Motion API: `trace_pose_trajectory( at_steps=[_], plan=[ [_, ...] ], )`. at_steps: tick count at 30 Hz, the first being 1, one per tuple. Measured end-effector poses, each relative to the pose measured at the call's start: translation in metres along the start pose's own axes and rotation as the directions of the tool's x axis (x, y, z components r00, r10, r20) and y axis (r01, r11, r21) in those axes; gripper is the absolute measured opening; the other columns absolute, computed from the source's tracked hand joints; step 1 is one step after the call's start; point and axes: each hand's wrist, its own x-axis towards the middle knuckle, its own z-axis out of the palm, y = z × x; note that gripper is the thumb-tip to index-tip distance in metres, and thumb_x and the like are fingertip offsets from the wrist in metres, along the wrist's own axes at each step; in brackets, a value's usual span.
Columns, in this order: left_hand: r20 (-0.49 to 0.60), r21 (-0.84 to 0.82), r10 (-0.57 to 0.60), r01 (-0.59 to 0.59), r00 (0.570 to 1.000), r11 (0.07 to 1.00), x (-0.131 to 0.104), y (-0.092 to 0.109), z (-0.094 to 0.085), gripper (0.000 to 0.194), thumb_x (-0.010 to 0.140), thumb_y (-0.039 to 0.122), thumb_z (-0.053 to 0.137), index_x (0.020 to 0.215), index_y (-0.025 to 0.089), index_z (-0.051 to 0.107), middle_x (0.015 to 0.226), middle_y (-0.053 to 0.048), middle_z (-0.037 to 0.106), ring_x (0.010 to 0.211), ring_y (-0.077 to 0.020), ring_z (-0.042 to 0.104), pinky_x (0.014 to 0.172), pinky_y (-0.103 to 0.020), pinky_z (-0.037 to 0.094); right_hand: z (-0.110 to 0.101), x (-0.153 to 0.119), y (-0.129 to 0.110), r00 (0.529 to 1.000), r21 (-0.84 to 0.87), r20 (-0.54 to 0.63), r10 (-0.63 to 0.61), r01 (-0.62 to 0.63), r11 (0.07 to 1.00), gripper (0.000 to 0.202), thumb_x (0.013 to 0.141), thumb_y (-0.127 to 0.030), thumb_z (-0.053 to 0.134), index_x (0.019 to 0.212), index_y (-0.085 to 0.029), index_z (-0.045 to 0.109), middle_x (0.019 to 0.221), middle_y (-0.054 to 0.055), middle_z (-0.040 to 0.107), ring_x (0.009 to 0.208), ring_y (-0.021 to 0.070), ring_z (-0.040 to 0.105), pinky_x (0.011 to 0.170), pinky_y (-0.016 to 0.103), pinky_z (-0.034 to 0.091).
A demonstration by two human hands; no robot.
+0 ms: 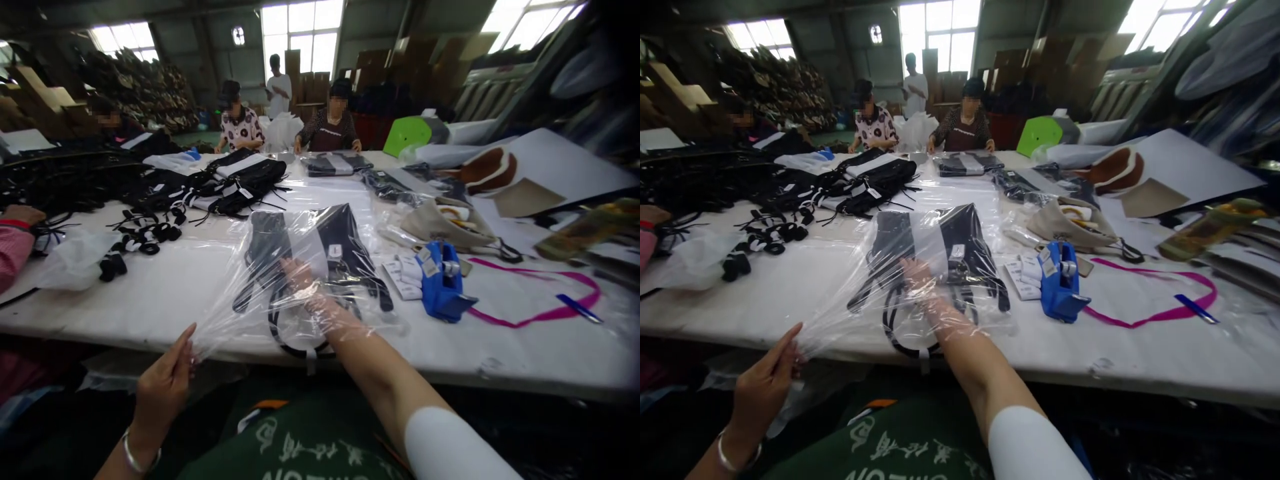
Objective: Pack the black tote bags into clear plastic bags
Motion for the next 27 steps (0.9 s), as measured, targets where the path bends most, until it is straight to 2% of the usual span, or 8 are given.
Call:
trace_pose_trajectory(
  at_steps=[2, 6, 10, 13, 15, 19, 22, 27],
  plan=[
    [0.022, 0.055, -0.035, 0.034, 0.999, 0.998, 0.008, 0.01, 0.002, 0.056, 0.095, 0.054, 0.045, 0.139, 0.022, 0.055, 0.074, -0.001, 0.072, 0.057, -0.0139, 0.065, 0.064, -0.024, 0.053, 0.001, -0.005, -0.001, 0.999, 0.036, 0.051, -0.014, 0.013, 0.999, 0.059, 0.092, -0.022, 0.049, 0.15, -0.017, 0.038, 0.15, 0.019, 0.046, 0.136, 0.0328, 0.041, 0.109, 0.054, 0.028],
    [0.24, 0.253, -0.15, 0.088, 0.959, 0.964, 0.017, 0.007, 0.03, 0.077, 0.089, 0.055, 0.055, 0.154, 0.022, 0.031, 0.082, -0.001, 0.072, 0.066, -0.0175, 0.068, 0.067, -0.027, 0.053, 0.008, -0.031, -0.015, 0.98, 0.137, 0.104, -0.167, 0.152, 0.979, 0.061, 0.088, -0.025, 0.057, 0.148, -0.026, 0.043, 0.157, 0.009, 0.036, 0.146, 0.0318, 0.028, 0.117, 0.056, 0.017],
    [0.337, 0.305, -0.161, 0.055, 0.927, 0.951, 0.014, 0.0, 0.048, 0.06, 0.09, 0.032, 0.05, 0.148, 0.021, 0.043, 0.108, -0.01, 0.074, 0.09, -0.0242, 0.072, 0.081, -0.033, 0.055, 0.0, -0.033, -0.033, 0.954, 0.226, 0.054, -0.295, 0.276, 0.934, 0.052, 0.094, -0.019, 0.044, 0.146, -0.014, 0.046, 0.155, 0.009, 0.041, 0.147, 0.0224, 0.028, 0.122, 0.041, 0.014],
    [0.181, 0.121, -0.027, 0.005, 0.983, 0.993, 0.016, 0.008, 0.037, 0.05, 0.088, 0.024, 0.043, 0.137, 0.023, 0.058, 0.124, -0.006, 0.069, 0.103, -0.0218, 0.07, 0.093, -0.032, 0.053, -0.007, -0.017, -0.049, 0.923, 0.291, 0.02, -0.384, 0.362, 0.886, 0.054, 0.094, -0.018, 0.044, 0.148, -0.015, 0.043, 0.15, 0.006, 0.048, 0.138, 0.0166, 0.043, 0.117, 0.029, 0.029],
    [0.056, 0.049, 0.02, -0.023, 0.998, 0.999, 0.018, 0.016, 0.025, 0.047, 0.087, 0.026, 0.047, 0.131, 0.023, 0.062, 0.123, -0.004, 0.07, 0.099, -0.0201, 0.071, 0.092, -0.029, 0.054, -0.007, -0.004, -0.063, 0.914, 0.276, 0.019, -0.405, 0.385, 0.881, 0.052, 0.095, -0.016, 0.042, 0.147, -0.018, 0.045, 0.146, 0.005, 0.053, 0.131, 0.016, 0.05, 0.113, 0.028, 0.034],
    [-0.021, 0.012, -0.008, 0.008, 1.0, 1.0, 0.017, 0.025, 0.016, 0.038, 0.091, 0.033, 0.051, 0.122, 0.02, 0.068, 0.109, -0.004, 0.075, 0.085, -0.0188, 0.073, 0.078, -0.025, 0.056, 0.003, 0.021, -0.084, 0.902, 0.179, 0.094, -0.422, 0.402, 0.898, 0.032, 0.091, -0.011, 0.049, 0.114, -0.016, 0.071, 0.115, 0.005, 0.073, 0.11, 0.017, 0.062, 0.102, 0.029, 0.041],
    [-0.059, 0.011, -0.085, 0.086, 0.995, 0.996, 0.007, 0.018, 0.022, 0.038, 0.093, 0.037, 0.052, 0.121, 0.018, 0.069, 0.104, -0.005, 0.076, 0.079, -0.0174, 0.072, 0.069, -0.022, 0.055, 0.009, 0.033, -0.085, 0.919, 0.178, 0.104, -0.379, 0.358, 0.917, 0.015, 0.089, -0.019, 0.06, 0.093, -0.015, 0.075, 0.098, 0.002, 0.076, 0.097, 0.0152, 0.064, 0.092, 0.025, 0.045],
    [-0.154, -0.012, -0.144, 0.144, 0.978, 0.99, -0.006, 0.006, 0.032, 0.041, 0.093, 0.036, 0.053, 0.127, 0.017, 0.065, 0.104, -0.006, 0.076, 0.075, -0.0157, 0.071, 0.066, -0.022, 0.054, 0.01, 0.041, -0.077, 0.986, 0.158, -0.055, -0.156, 0.162, 0.974, 0.034, 0.102, -0.035, 0.042, 0.116, -0.016, 0.067, 0.115, 0.003, 0.071, 0.105, 0.0146, 0.061, 0.094, 0.024, 0.044]
  ],
)
